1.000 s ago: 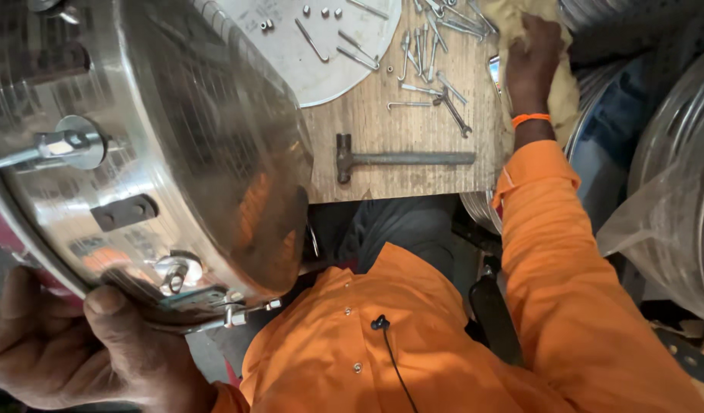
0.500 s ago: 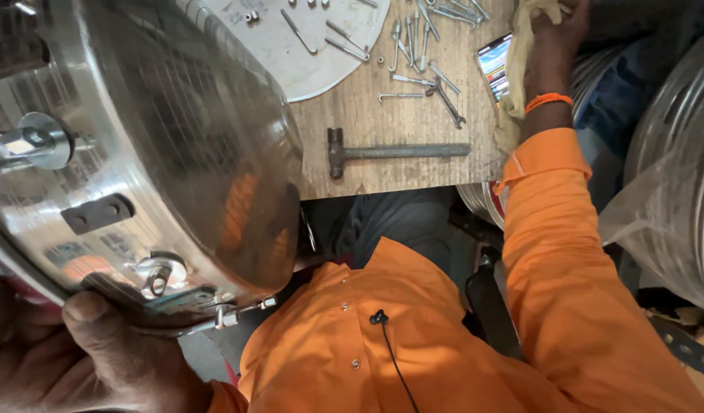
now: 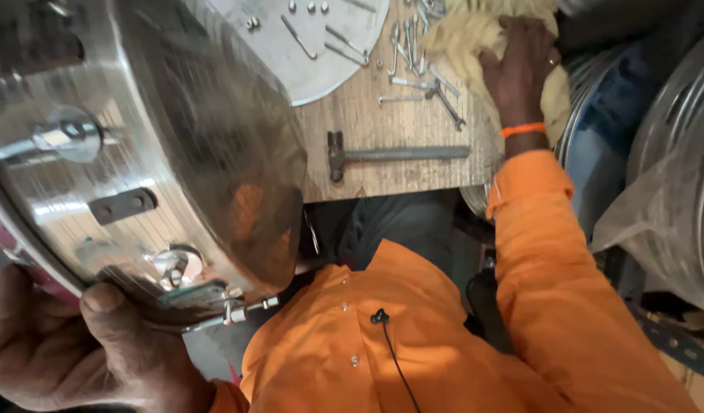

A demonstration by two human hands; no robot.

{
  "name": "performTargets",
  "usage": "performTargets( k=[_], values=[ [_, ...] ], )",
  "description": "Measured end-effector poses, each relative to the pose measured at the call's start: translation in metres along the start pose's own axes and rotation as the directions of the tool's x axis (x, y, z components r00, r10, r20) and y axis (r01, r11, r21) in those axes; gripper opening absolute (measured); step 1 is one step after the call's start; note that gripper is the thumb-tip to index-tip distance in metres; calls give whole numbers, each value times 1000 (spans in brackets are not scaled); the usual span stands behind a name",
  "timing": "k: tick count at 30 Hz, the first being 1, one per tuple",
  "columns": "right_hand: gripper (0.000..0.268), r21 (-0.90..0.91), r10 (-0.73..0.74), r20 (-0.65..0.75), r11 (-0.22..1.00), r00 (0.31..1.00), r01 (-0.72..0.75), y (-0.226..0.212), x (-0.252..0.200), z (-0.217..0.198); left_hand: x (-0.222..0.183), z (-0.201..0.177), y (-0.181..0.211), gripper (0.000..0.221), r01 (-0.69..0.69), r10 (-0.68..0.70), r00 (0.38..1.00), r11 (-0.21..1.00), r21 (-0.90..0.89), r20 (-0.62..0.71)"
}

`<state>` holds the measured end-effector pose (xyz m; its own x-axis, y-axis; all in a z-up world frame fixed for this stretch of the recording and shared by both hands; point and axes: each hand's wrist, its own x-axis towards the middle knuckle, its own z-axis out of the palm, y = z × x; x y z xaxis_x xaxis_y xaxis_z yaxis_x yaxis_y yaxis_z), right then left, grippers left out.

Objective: The person repairs a snare drum by attaching and tightening hardware components using a wrench and a hammer.

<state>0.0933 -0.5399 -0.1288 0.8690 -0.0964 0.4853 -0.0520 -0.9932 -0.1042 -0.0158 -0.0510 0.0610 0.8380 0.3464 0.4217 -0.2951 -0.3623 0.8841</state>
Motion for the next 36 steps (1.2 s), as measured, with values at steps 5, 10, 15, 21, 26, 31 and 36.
performTargets(
  k=[5,10,15,21,26,31,36],
  values=[
    [17,386,-3,120,921,993,-44,-24,4,7,-3,0,2,61,32,-32,999,999,9,2],
    [27,532,-74,200,846,977,-44,-51,17,32,0,2,2,61,26,-26,1000,1000,-4,-8],
    [34,683,259,265,630,929,-370,-42,20,46,4,2,8,61,53,-53,998,999,10,-16],
    [24,337,191,328,891,925,-303,-55,23,51,-4,3,5,60,51,-51,999,999,7,-14],
    [37,391,157,197,893,968,-224,-63,37,65,-3,8,0,55,18,-19,1000,998,-63,-15],
    [23,456,207,378,807,902,-376,-49,48,91,6,18,-2,46,-77,81,996,991,-108,33],
    [15,632,201,766,-63,611,-772,-34,67,45,7,21,4,43,-2,24,993,982,-190,115]
  ],
)
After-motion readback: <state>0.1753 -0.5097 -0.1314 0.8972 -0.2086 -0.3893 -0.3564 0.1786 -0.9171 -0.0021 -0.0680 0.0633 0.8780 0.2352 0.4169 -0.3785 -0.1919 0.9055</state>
